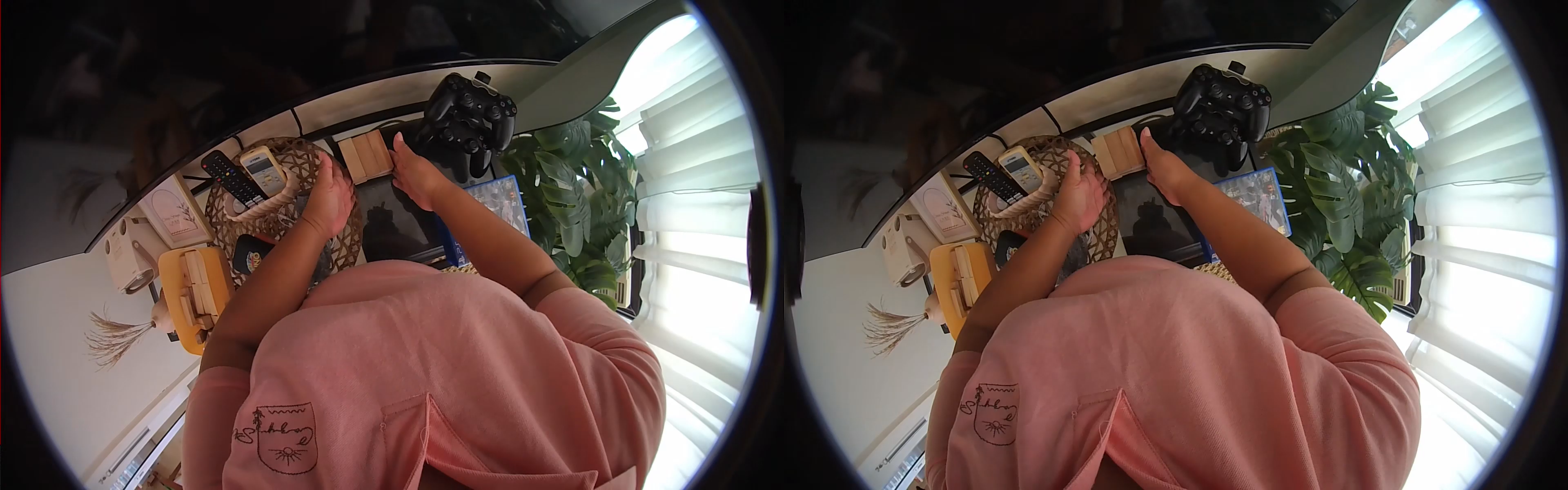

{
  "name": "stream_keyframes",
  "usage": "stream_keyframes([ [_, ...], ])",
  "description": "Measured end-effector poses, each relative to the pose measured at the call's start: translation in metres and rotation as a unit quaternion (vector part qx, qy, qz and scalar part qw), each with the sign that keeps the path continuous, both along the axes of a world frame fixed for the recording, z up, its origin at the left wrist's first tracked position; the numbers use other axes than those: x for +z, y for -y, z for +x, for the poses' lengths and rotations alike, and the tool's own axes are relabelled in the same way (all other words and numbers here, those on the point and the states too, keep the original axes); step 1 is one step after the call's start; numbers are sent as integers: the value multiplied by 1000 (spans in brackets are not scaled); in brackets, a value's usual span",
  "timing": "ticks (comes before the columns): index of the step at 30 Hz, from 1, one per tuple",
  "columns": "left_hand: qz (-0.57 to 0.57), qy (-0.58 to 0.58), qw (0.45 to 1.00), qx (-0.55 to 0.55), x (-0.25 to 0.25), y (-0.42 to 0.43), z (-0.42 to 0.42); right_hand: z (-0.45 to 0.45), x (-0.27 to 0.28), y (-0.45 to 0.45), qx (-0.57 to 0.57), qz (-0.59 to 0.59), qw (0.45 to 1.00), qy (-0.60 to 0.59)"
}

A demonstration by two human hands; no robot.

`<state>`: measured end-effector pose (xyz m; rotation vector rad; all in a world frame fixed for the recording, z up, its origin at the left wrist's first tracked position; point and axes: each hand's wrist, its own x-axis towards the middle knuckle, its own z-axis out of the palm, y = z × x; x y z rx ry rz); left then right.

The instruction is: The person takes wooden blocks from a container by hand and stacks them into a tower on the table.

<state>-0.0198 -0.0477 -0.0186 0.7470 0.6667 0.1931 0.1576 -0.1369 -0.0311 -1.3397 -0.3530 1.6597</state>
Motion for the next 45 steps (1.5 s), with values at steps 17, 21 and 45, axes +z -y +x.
stream_keyframes([
  [17,6,8,1000,22,-1,-2,1,-2,16,0,-1,16,1000,1],
  [21,3,13,1000,20,-4,-2,2,-5,7,-1,13,12,1000,18],
  [45,503,-663,554,25,32,-10,-387,-86,96,36,155,48,963,213],
])
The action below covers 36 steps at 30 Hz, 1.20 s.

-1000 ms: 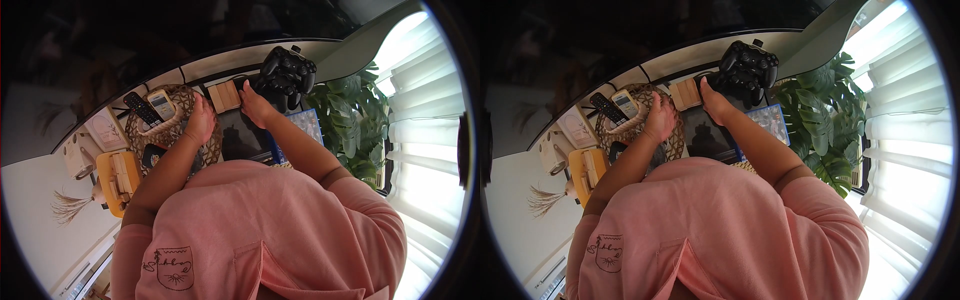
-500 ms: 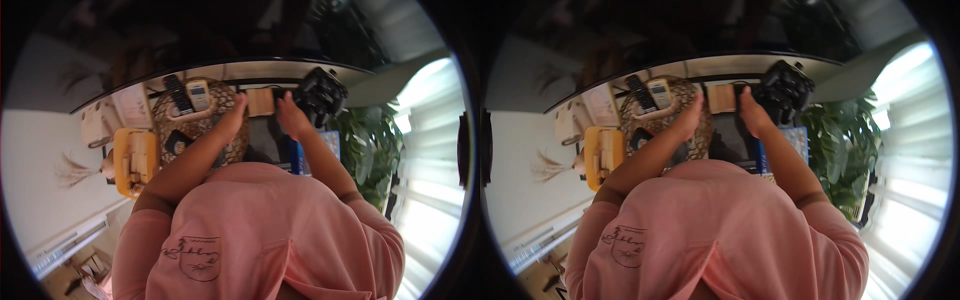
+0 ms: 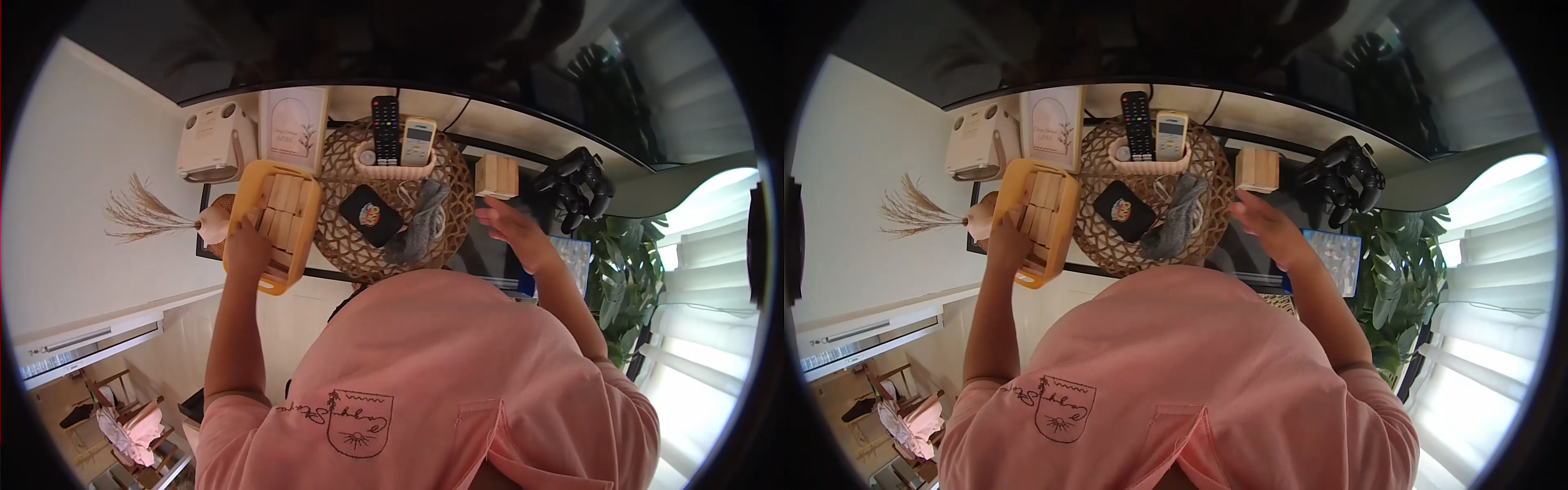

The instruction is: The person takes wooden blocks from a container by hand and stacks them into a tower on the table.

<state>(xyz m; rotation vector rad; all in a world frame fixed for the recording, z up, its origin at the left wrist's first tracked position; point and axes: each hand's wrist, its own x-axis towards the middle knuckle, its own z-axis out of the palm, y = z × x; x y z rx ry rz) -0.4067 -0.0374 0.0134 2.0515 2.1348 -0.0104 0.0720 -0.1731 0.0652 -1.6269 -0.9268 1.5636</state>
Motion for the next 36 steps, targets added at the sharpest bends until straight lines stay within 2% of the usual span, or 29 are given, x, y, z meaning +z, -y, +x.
stream_keyframes([
  [2,-32,-100,993,-53,-17,5,-7,-39,10,-18,43,19,999,-9],
  [3,9,-176,981,-76,-32,4,-12,-64,22,-30,89,20,996,5],
  [4,10,-172,982,-74,-29,0,-11,-88,30,-44,136,22,990,19],
  [6,-55,-198,974,-97,-21,-5,-6,-133,37,-71,227,55,972,32],
  [7,-18,-166,985,-43,-40,-4,-12,-156,35,-84,229,54,971,34],
  [9,-30,-160,986,-37,-35,-4,-8,-201,22,-110,355,123,918,125],
  [10,-42,-157,986,-35,-33,-5,-9,-220,14,-122,357,123,917,127],
  [11,-42,-155,986,-34,-42,-6,-16,-238,3,-134,406,194,873,189],
  [12,-36,-175,980,-92,-58,-6,-22,-255,-7,-143,451,263,816,248],
  [13,-30,-194,969,-151,-63,-6,-26,-271,-16,-152,452,262,815,249],
  [14,-30,-192,970,-150,-68,-6,-31,-285,-23,-159,480,268,789,276],
  [15,-17,-112,985,-130,-66,-7,-34,-297,-32,-167,506,273,760,301],
  [16,-5,-31,993,-110,-59,-7,-35,-307,-44,-174,507,272,759,304],
  [18,-49,-11,992,-112,-40,-9,-34,-321,-63,-184,566,278,663,402],
  [19,-93,7,989,-114,-32,-10,-33,-324,-63,-184,568,277,662,404],
  [22,-119,40,983,-131,-26,-12,-35,-332,-55,-183,575,270,629,448],
  [24,-111,61,985,-120,-30,-15,-39,-335,-49,-183,605,264,586,470],
  [25,-103,78,986,-110,-33,-14,-40,-337,-51,-183,608,261,585,469],
  [27,-104,72,985,-118,-37,-11,-41,-340,-53,-186,609,296,539,501],
  [31,-120,75,982,-127,-38,-14,-43,-345,-51,-192,624,335,512,487],
  [33,-95,62,984,-138,-38,-11,-42,-347,-50,-193,659,266,509,486],
  [34,-71,48,985,-148,-39,-9,-41,-346,-55,-192,657,265,511,487],
  [36,-83,59,986,-135,-45,-9,-44,-338,-71,-190,624,283,550,477],
])
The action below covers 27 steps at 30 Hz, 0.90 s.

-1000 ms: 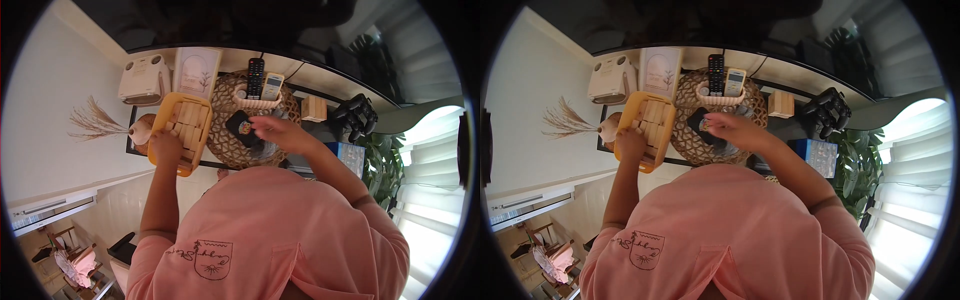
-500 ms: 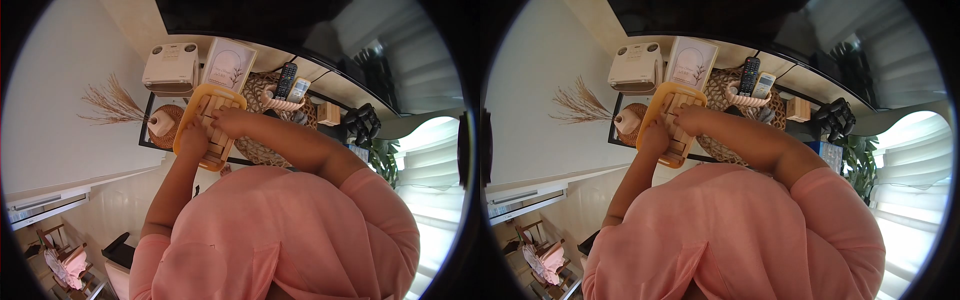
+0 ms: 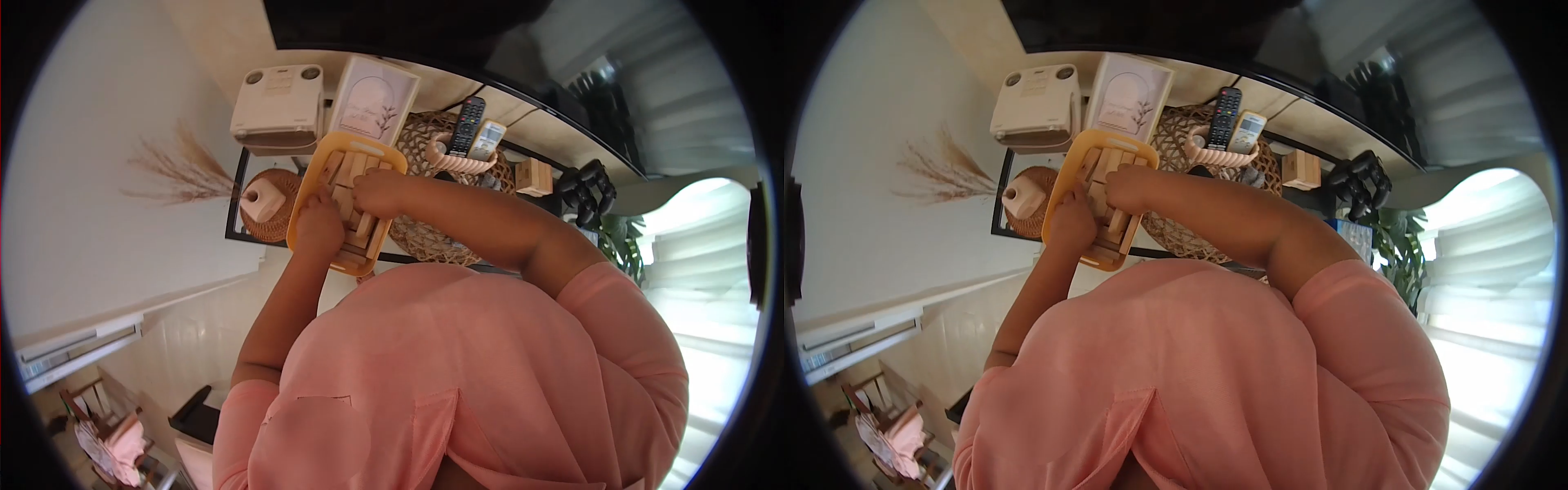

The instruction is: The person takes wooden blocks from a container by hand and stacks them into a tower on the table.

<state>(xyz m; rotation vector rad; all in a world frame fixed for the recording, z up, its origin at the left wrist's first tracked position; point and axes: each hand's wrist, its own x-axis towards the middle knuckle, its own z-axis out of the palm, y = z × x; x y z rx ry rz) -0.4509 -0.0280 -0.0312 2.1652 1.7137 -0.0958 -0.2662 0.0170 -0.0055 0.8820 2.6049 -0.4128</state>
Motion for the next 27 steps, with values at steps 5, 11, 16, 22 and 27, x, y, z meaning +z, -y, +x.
stream_keyframes([
  [5,-20,-12,1000,-2,1,-8,8,5,17,18,-67,74,995,-9],
  [11,-14,-13,1000,3,25,-5,26,122,88,77,-309,12,915,-260],
  [16,-31,-20,999,-8,20,-8,18,297,92,120,-543,5,824,-163],
  [22,25,1,1000,-13,-4,-9,10,405,63,107,-592,127,791,-93],
  [27,58,-3,998,5,-3,1,24,435,50,83,-535,58,839,-74],
])
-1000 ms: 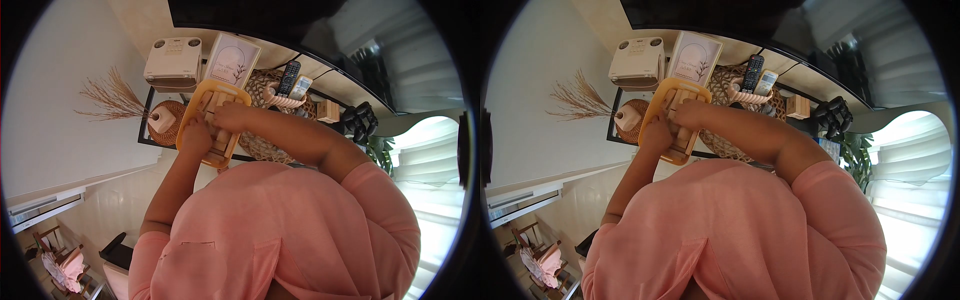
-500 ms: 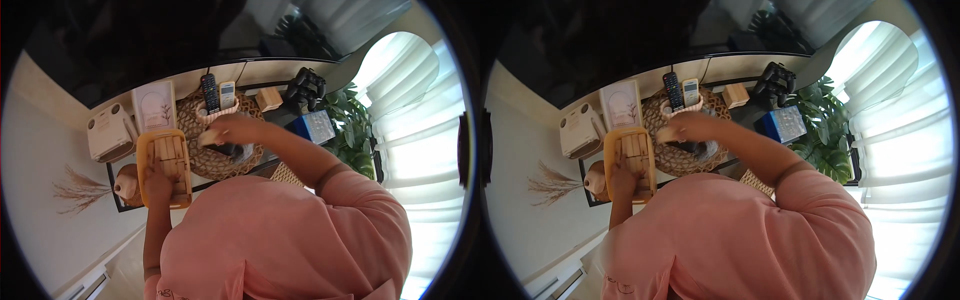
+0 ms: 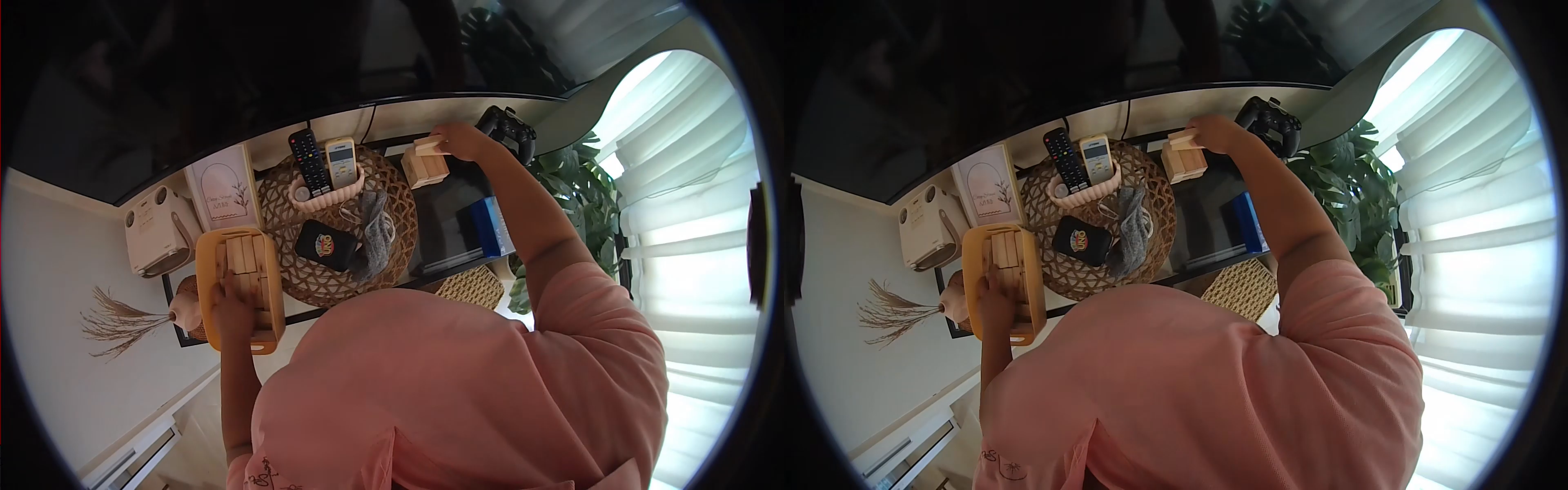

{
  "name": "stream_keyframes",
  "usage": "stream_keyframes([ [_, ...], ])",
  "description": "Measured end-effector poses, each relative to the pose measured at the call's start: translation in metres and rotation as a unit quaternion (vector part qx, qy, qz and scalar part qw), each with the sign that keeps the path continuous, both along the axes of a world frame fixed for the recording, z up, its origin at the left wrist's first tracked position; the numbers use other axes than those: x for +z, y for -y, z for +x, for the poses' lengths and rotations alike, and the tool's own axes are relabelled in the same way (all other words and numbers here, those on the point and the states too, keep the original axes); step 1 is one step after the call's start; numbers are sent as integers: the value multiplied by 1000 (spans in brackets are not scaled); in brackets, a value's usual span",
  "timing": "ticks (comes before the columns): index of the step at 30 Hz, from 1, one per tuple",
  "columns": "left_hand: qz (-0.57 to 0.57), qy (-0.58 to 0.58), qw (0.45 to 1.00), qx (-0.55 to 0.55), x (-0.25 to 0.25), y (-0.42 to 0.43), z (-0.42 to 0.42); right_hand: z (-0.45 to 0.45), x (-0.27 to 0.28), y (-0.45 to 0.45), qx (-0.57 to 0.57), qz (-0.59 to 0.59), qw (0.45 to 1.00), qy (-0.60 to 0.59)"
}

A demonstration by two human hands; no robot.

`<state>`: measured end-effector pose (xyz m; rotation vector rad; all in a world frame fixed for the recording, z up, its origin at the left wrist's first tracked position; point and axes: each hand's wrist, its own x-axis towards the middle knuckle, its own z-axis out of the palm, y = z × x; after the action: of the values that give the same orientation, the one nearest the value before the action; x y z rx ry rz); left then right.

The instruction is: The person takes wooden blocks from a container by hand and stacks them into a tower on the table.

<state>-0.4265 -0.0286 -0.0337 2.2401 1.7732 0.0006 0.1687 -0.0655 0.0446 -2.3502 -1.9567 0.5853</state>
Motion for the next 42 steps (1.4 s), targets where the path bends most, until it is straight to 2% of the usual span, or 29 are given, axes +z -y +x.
stream_keyframes([
  [7,48,-71,996,21,-11,9,8,5,-12,-10,45,-49,995,-71],
  [10,83,-58,995,-3,-18,4,-2,11,-19,-4,99,15,994,-42],
  [12,22,17,997,72,-18,2,-5,12,-24,7,64,107,991,-54],
  [16,77,38,993,85,-13,9,-3,-22,-2,44,63,141,985,-74],
  [18,49,-7,992,114,-2,9,6,-32,-1,56,95,160,982,24],
  [19,51,-7,992,115,-1,10,8,-35,-4,60,95,162,982,23],
  [21,94,-45,990,98,0,12,11,-36,-18,67,101,150,980,84],
  [25,91,-67,991,70,-15,3,-5,-38,-38,73,93,173,974,114],
  [26,105,-56,991,62,-15,3,-8,-40,-39,74,58,175,977,108],
  [28,119,-46,990,53,-1,3,-5,-47,-37,79,23,176,979,102],
  [30,108,19,989,103,28,5,5,-56,-33,83,-18,277,959,54],
  [31,108,19,989,102,55,7,17,-64,-31,83,-20,277,959,54],
  [33,64,248,960,111,106,17,53,-88,-26,80,3,363,931,-49],
  [35,-59,450,882,127,114,24,85,-118,-10,73,24,261,920,-290],
  [37,-203,401,888,92,156,36,143,-154,13,69,20,117,899,-422],
  [38,-233,414,877,68,153,39,165,-168,14,66,19,120,898,-422],
  [39,-266,425,864,43,145,40,184,-180,14,64,1,37,828,-559],
  [40,-237,404,883,-19,140,40,203,-187,14,65,-18,-46,733,-679],
  [41,-208,382,897,-83,134,37,220,-189,10,68,-22,-42,733,-679],
  [42,-211,381,896,-88,126,34,233,-189,4,71,-85,-7,714,-695],
])
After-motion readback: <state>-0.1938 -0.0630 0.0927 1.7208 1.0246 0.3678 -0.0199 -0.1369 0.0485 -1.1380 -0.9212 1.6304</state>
